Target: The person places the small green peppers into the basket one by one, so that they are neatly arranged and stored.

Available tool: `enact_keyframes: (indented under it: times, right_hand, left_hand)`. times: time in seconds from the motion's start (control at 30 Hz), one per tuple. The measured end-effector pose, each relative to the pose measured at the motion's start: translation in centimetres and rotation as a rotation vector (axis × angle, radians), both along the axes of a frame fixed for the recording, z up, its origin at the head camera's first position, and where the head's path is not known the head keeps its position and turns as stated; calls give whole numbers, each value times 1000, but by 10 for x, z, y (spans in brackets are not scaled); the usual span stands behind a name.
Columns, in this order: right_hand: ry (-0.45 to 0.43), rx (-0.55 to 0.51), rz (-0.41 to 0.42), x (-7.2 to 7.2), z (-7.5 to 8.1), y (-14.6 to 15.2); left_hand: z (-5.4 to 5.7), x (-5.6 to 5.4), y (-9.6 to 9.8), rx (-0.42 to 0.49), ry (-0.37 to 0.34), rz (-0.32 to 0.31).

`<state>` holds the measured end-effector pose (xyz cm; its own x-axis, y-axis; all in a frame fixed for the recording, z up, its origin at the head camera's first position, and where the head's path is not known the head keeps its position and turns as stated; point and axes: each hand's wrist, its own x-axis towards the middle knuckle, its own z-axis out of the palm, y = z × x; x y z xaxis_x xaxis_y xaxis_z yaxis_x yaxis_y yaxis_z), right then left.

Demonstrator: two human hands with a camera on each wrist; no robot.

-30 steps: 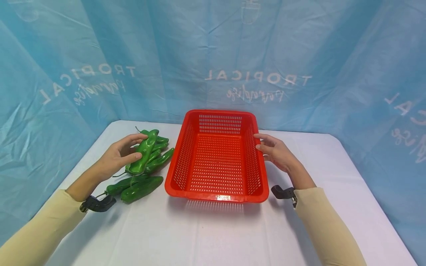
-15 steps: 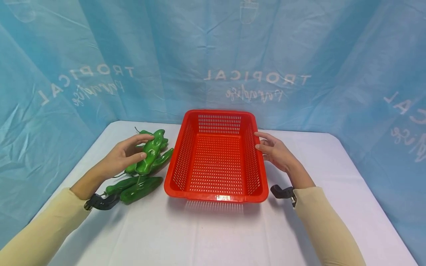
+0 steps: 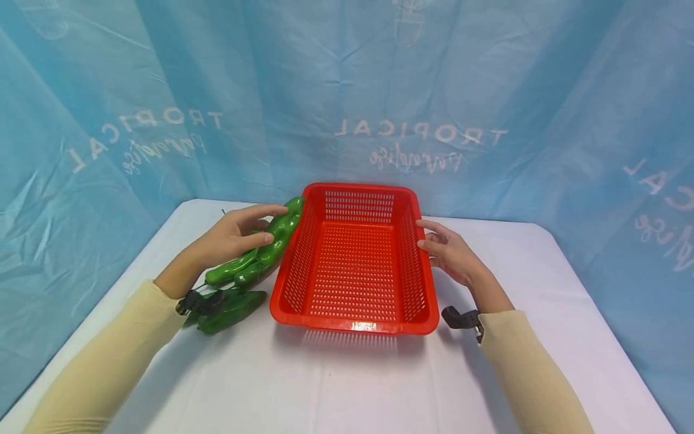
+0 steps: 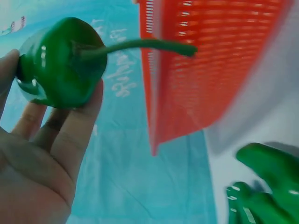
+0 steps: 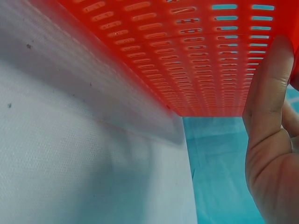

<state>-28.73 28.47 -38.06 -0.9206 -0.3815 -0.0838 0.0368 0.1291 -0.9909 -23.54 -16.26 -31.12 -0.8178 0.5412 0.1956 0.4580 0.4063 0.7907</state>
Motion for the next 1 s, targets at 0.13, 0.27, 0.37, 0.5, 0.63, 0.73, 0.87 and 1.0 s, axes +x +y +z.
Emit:
enact_keyframes:
  times: [0.13,0.27,0.37,0.5,0.63,0.73,0.87,1.0]
  right_hand:
    - [3,-9,1,2,2,0]
    - [-7,-10,-4,2,2,0]
    - [-13,-5,-7,1,2,0]
    - [-13,-21,2,0,1,-1]
    - [-8,-21,10,-1,0,0]
    - [-2,-5,13,-2,0,1]
    - [-1,5,9,-3,0,2]
    - [-4,7,3,-4,0,2]
  left_hand:
    - [16,-15,18,-64,-5,-39]
    - [25,-34,32,-116,-23,-123]
    - [27,-49,41,-124,-38,-191]
    - [28,-63,56,-126,-63,-196]
    - [29,-73,72,-136,-102,-183]
    - [29,-78,84,-142,-128,-190]
    - [26,-83,98,-142,-160,-221]
    - [19,-84,112,-147,-177,-283]
